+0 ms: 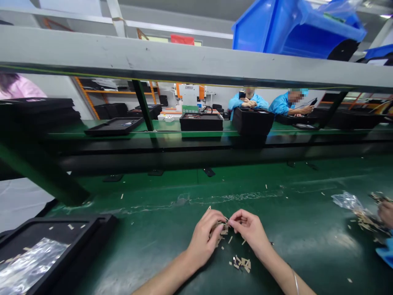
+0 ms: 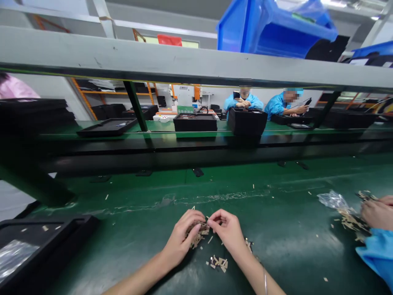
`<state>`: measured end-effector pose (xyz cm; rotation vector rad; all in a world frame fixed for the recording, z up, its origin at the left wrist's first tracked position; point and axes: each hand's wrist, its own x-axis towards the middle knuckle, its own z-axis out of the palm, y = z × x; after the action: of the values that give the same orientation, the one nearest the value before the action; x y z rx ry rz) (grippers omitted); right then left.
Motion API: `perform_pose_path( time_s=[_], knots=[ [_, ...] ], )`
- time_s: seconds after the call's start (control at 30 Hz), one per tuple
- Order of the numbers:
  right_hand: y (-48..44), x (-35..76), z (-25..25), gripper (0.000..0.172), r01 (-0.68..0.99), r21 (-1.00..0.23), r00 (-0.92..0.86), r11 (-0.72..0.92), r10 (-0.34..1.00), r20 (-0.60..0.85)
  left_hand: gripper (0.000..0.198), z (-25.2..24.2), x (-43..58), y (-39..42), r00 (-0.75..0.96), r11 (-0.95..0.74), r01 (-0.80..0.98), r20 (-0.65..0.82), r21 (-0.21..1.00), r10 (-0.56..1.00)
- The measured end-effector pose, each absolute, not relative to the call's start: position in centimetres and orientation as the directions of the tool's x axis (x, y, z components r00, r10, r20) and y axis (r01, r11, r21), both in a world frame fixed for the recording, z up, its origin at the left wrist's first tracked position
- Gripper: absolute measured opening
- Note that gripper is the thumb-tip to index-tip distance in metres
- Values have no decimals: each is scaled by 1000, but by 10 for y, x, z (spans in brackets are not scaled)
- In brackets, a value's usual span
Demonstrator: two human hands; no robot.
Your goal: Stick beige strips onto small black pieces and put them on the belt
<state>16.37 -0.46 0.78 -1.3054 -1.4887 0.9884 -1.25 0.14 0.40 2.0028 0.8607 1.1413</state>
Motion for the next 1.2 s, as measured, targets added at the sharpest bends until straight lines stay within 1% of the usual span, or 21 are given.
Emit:
perform_pose_path(
  time_s=[0.1, 0.2, 0.3, 0.47, 0.73, 0.9, 1.0, 1.1, 1.2],
  knots=[
    [-14, 155, 11, 24, 205, -971, -30, 119, 993, 116, 21, 4, -11, -1, 465, -536, 207, 399, 819, 790],
    [-20, 149, 12, 26, 160, -980, -16, 115, 993, 114, 14, 1, -7, 0, 520, -545, 228, 372, 807, 769],
    [-21, 147, 12, 26, 134, -986, -9, 104, 995, 104, 11, -1, -6, 1, 509, -545, 238, 374, 804, 775],
    [-19, 148, 9, 28, 113, -990, 13, 90, 996, 92, 20, 0, -8, 2, 491, -468, 187, 330, 864, 806],
    [-17, 149, 6, 31, 112, -993, 13, 47, 999, 49, 24, 3, -8, 4, 511, -403, 143, 282, 904, 812],
    [-15, 147, 7, 34, 140, -987, 5, 73, 997, 74, 19, 0, -6, 4, 477, -385, 193, 257, 902, 841],
    [-15, 147, 6, 33, 179, -980, -1, 91, 996, 92, 20, 0, -7, 4, 490, -368, 170, 246, 914, 836],
    [-14, 149, 5, 30, 254, -960, 13, 119, 992, 126, 23, 0, -7, 4, 494, -347, 136, 240, 928, 836],
    [-13, 154, 8, 23, 369, -915, 28, 162, 982, 185, 25, 0, -8, 4, 457, -337, 145, 239, 930, 857]
  ],
)
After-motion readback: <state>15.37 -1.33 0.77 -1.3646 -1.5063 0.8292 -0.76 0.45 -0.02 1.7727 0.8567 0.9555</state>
